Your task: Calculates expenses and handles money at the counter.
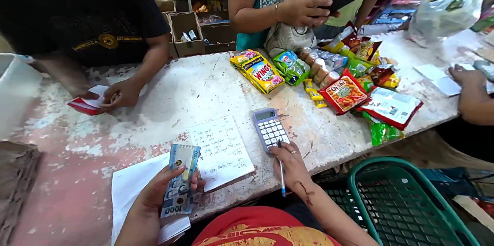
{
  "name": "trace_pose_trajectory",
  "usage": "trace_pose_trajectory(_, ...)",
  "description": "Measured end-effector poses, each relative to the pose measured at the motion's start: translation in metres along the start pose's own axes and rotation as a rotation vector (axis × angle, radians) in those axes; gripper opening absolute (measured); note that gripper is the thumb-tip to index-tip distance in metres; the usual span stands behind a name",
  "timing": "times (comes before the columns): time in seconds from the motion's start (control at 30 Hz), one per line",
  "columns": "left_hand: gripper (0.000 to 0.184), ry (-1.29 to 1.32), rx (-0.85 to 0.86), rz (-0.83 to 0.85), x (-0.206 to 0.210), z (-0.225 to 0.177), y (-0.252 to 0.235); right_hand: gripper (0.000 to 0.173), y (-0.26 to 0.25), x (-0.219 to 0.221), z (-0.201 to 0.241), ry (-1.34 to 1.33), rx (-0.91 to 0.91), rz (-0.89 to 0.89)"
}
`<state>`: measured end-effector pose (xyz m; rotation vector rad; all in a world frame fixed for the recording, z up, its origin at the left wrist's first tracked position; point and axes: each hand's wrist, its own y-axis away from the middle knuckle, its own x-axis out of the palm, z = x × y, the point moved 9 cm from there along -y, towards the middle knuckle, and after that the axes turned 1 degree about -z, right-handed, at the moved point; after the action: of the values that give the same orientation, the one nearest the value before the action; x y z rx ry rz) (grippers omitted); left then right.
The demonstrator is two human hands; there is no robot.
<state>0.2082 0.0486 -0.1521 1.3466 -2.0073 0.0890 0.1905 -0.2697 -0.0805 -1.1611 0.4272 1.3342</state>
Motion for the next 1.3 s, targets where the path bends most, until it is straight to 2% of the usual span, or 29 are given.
trace_pose_trajectory(0.13,0.065,-0.006,0.003,0.022,0.002,0.001,-0.003,0.034,0.001,-0.022,-0.031,-0.069,0.193,-0.018)
trace_pose_trajectory(0.23,0.067,-0.025,-0.011,0.019,0.004,0.002,-0.003,0.033,0.0,-0.02,-0.055,-0.013,0.25,0.018)
trace_pose_trajectory(0.37,0.065,-0.027,-0.027,-0.002,0.002,0.004,-0.003,0.03,-0.009,-0.021,-0.047,0.086,0.236,0.07)
trace_pose_trajectory(0.47,0.066,-0.024,-0.026,0.009,0.003,0.003,-0.003,0.03,-0.015,-0.011,-0.023,0.014,0.124,0.017)
trace_pose_trajectory(0.57,0.066,-0.029,-0.021,0.005,0.0,0.003,-0.003,0.03,-0.016,0.01,-0.009,0.005,0.041,0.086)
trace_pose_trajectory(0.67,0.069,-0.013,-0.019,0.035,0.0,0.002,-0.003,0.028,-0.017,0.001,-0.022,0.02,0.105,-0.041)
trace_pose_trajectory(0.73,0.068,0.002,-0.013,0.057,0.003,0.001,-0.002,0.029,-0.013,-0.001,-0.03,0.016,0.134,-0.035)
trace_pose_trajectory(0.83,0.065,0.021,-0.005,0.073,0.006,-0.001,-0.001,0.026,-0.003,-0.003,-0.018,-0.006,0.023,-0.097)
trace_pose_trajectory(0.9,0.067,0.015,-0.004,0.078,0.005,0.001,-0.002,0.026,0.005,0.002,-0.005,0.014,-0.045,-0.064)
trace_pose_trajectory(1.0,0.066,0.01,0.006,0.107,0.005,0.0,-0.003,0.027,0.009,0.002,-0.006,0.028,-0.059,-0.107)
trace_pose_trajectory(1.1,0.063,0.006,0.011,0.115,0.006,-0.001,-0.003,0.03,0.006,-0.006,-0.018,-0.031,0.006,-0.083)
trace_pose_trajectory(1.2,0.061,0.022,0.007,0.12,0.006,0.0,-0.002,0.03,0.001,-0.023,-0.045,0.0,0.131,-0.148)
trace_pose_trajectory(1.3,0.064,0.02,-0.001,0.1,0.007,-0.001,0.0,0.031,-0.005,-0.02,-0.057,0.028,0.216,-0.034)
